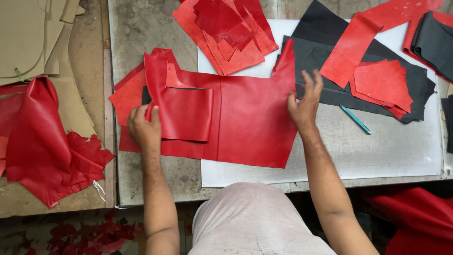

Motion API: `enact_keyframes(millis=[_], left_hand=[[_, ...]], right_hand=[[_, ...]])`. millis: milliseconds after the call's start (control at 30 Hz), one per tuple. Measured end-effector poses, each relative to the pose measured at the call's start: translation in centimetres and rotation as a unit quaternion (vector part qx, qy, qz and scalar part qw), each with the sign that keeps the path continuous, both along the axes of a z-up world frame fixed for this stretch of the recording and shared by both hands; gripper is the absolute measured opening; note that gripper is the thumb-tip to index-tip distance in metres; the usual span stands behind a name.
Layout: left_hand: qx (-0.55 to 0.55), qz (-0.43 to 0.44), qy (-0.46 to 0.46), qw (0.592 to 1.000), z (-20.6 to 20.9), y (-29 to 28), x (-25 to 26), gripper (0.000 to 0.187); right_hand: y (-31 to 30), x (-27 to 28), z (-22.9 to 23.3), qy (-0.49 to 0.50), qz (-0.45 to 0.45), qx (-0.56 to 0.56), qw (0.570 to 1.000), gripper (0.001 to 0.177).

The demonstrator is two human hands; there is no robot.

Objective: The person arranges red and black fabric pieces on a worktable, then uses a utility knife and a cardboard template to cut black fabric into uniform strips. The person stacks the cut pieces and aligns them with red fabric pieces.

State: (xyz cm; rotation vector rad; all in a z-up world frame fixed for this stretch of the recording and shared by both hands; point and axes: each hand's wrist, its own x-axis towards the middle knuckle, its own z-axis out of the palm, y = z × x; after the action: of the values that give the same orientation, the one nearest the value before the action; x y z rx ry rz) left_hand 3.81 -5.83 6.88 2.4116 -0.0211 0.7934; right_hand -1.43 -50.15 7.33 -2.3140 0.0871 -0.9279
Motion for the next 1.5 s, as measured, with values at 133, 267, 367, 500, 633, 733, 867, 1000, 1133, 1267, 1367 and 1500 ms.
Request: enact_keyframes(millis=[133, 267, 367, 500, 633, 733, 867, 1000, 1133, 1267, 1367, 1500], left_hand=[[-0.131, -0.222, 0.055, 0.965, 3.9, -9.6, -3.7, 0.022], [-0.216, -0.545, 0.124, 0.801, 5.3, -14.1, -5.4, 0.043], [-0.223, -0.468, 0.126, 0.846, 3.9, -12.9, -4.7, 0.025], [-0.067, -0.203, 0.063, 0.975, -0.5, -9.3, -3.5, 0.023], [0.007, -0.116, 0.067, 0.991, -4.9, -7.3, -3.4, 0.032], [0.059, -0.109, 0.055, 0.991, -6.9, -7.3, -3.3, 0.029], [0.090, -0.102, 0.023, 0.991, -7.5, -7.7, -2.9, 0.030], [0.074, -0.096, 0.042, 0.992, -5.6, -7.5, -2.7, 0.023], [0.000, -0.155, -0.035, 0.987, -1.1, -9.9, 3.6, 0.013], [0.000, -0.259, -0.080, 0.963, 2.4, -15.2, 15.1, 0.028], [0.129, -0.300, -0.112, 0.939, 3.5, -19.0, 21.9, 0.053], [0.248, -0.377, -0.010, 0.892, 4.1, -21.8, 27.2, 0.079]], right_hand=[[2.5, -1.8, -2.7, 0.208, 0.168, 0.340, 0.902, 0.056], [2.3, -3.8, -2.8, 0.223, 0.286, 0.607, 0.707, 0.088], [2.0, -4.5, -2.2, 0.204, 0.246, 0.640, 0.699, 0.090], [1.4, -5.1, -2.0, 0.199, 0.208, 0.345, 0.894, 0.086], [0.9, -4.6, -3.1, 0.240, 0.142, 0.096, 0.956, 0.077], [0.0, -3.0, -4.4, 0.236, 0.024, 0.041, 0.971, 0.049], [-1.9, 0.5, -5.0, 0.236, -0.097, 0.039, 0.966, 0.021], [-1.5, -0.3, -3.5, 0.179, -0.170, 0.026, 0.969, 0.046], [3.0, -1.0, -1.3, 0.020, -0.005, 0.032, 0.999, 0.043], [8.1, 1.7, -0.5, 0.040, 0.211, -0.012, 0.977, 0.038], [10.2, 6.3, 0.4, 0.041, 0.266, -0.039, 0.962, 0.041], [11.0, 12.3, 0.0, 0.047, 0.249, -0.083, 0.964, 0.045]])
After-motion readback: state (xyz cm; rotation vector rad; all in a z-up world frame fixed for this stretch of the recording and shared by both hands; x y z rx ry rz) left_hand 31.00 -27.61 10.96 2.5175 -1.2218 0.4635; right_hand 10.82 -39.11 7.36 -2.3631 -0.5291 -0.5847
